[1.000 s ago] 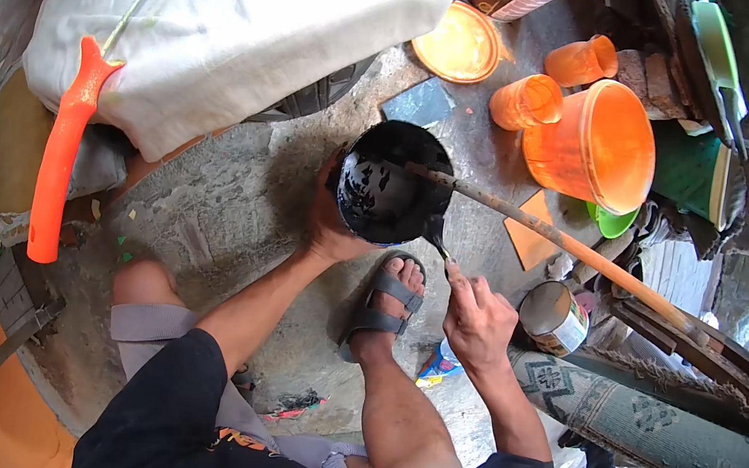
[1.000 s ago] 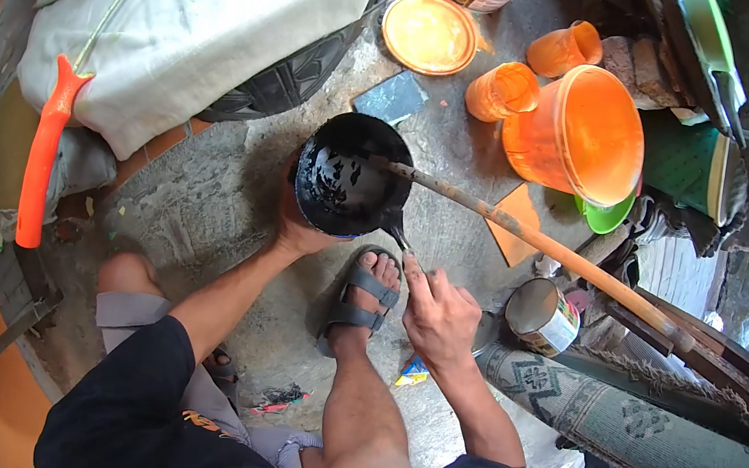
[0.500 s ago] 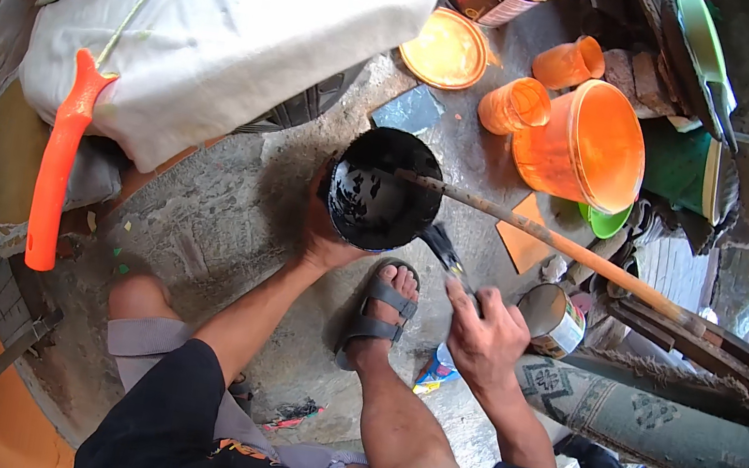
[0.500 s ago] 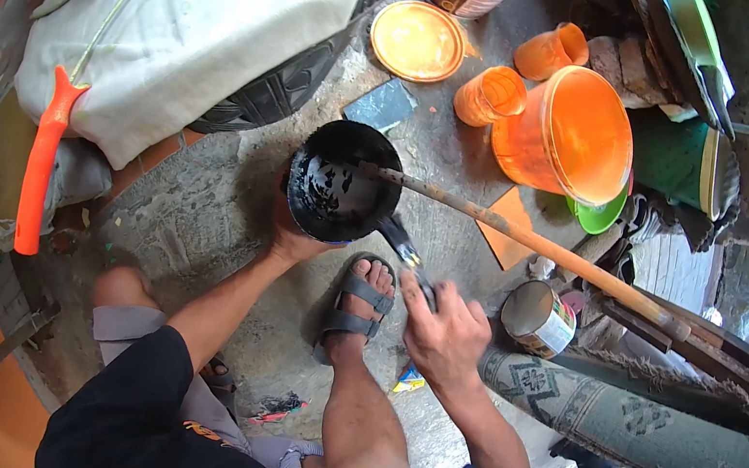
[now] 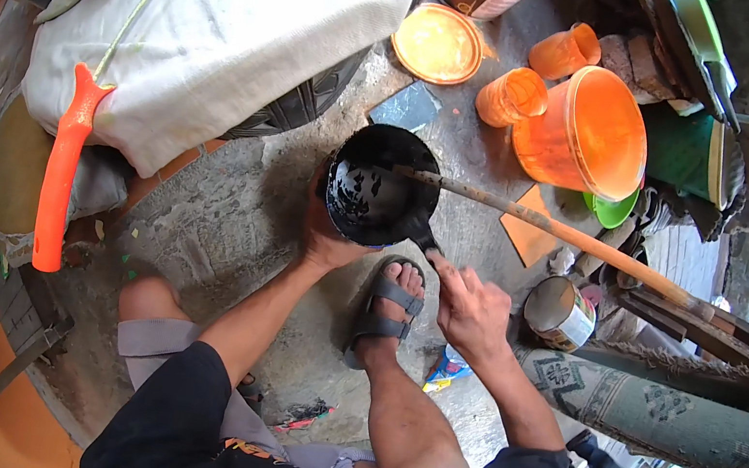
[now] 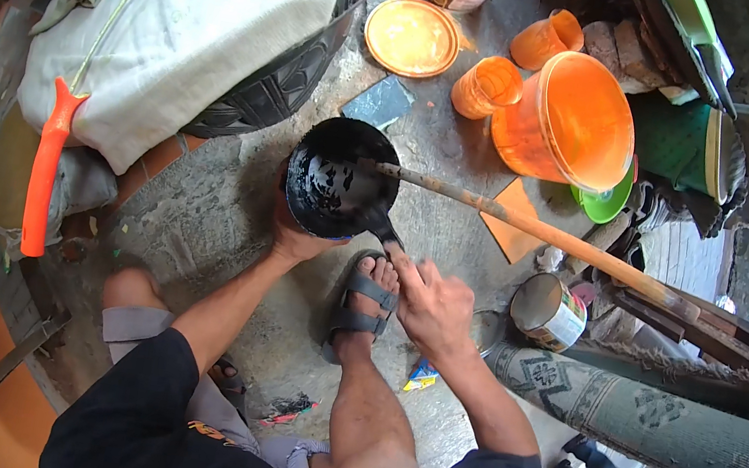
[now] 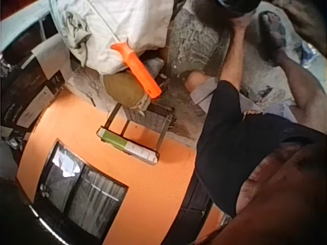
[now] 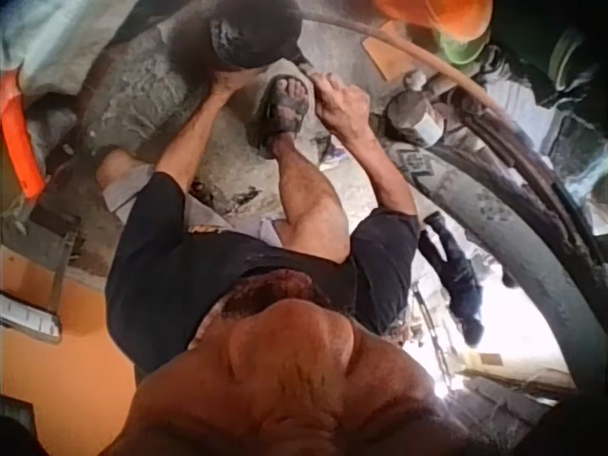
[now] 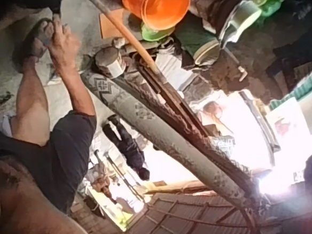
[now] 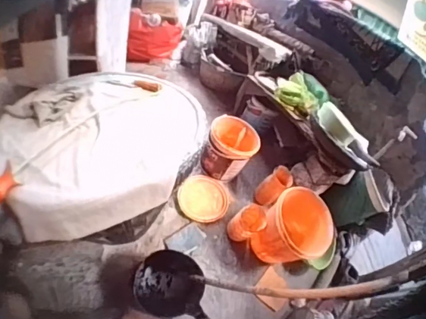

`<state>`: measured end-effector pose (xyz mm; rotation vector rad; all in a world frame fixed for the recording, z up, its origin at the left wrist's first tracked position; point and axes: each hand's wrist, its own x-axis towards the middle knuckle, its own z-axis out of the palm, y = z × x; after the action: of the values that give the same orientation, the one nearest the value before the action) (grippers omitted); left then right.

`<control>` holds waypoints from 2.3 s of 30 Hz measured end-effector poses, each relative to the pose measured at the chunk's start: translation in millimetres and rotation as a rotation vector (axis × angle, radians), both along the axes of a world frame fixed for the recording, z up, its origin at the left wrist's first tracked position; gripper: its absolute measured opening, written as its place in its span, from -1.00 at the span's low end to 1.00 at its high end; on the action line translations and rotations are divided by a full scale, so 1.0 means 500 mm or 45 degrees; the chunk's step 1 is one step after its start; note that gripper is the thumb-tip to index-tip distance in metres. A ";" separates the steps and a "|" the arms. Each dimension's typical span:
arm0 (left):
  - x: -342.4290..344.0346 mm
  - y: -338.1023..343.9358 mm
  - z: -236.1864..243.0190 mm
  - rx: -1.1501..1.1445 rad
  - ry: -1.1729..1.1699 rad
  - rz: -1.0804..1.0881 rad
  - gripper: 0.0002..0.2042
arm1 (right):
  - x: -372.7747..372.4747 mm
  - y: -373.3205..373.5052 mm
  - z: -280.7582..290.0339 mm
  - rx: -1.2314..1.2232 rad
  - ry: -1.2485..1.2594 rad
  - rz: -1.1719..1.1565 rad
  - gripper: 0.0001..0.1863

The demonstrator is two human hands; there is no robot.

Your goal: The person sits on the floor and mixes black paint in a bucket using a wooden stick. They also use a paintbrush to scrape the sides of the bucket and stir the contents.

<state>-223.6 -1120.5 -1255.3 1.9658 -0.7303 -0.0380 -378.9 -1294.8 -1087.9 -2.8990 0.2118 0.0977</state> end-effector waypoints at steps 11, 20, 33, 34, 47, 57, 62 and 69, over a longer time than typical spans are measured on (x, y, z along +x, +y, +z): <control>0.001 0.001 0.008 -0.047 0.056 0.011 0.21 | 0.004 -0.012 -0.002 0.563 0.092 -0.317 -0.65; 0.001 -0.006 0.021 -0.011 -0.057 -0.030 0.11 | 0.023 -0.007 0.000 0.614 0.045 -0.290 -0.65; -0.001 -0.002 -0.013 -0.013 -0.045 0.002 0.18 | -0.017 -0.026 0.008 0.567 0.238 -0.554 -0.65; 0.004 0.003 -0.017 0.027 -0.081 -0.002 0.18 | -0.027 -0.028 0.007 0.665 0.245 -0.600 -0.64; 0.006 0.014 -0.030 0.001 -0.060 0.004 0.32 | -0.030 -0.025 -0.028 1.642 0.154 -0.950 -0.65; 0.014 0.004 -0.050 -0.026 -0.039 0.097 0.36 | -0.029 -0.047 -0.036 1.506 0.107 -0.971 -0.63; 0.000 -0.005 -0.029 -0.116 -0.008 0.085 0.35 | 0.007 -0.016 -0.066 1.293 0.083 -0.866 -0.61; 0.003 0.007 -0.034 -0.131 -0.085 0.105 0.29 | -0.032 -0.008 0.008 1.075 0.113 -0.896 -0.64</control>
<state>-222.2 -1116.7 -1272.1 1.9044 -0.6802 0.1137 -395.1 -1298.6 -1084.0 -1.8615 0.9272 0.1452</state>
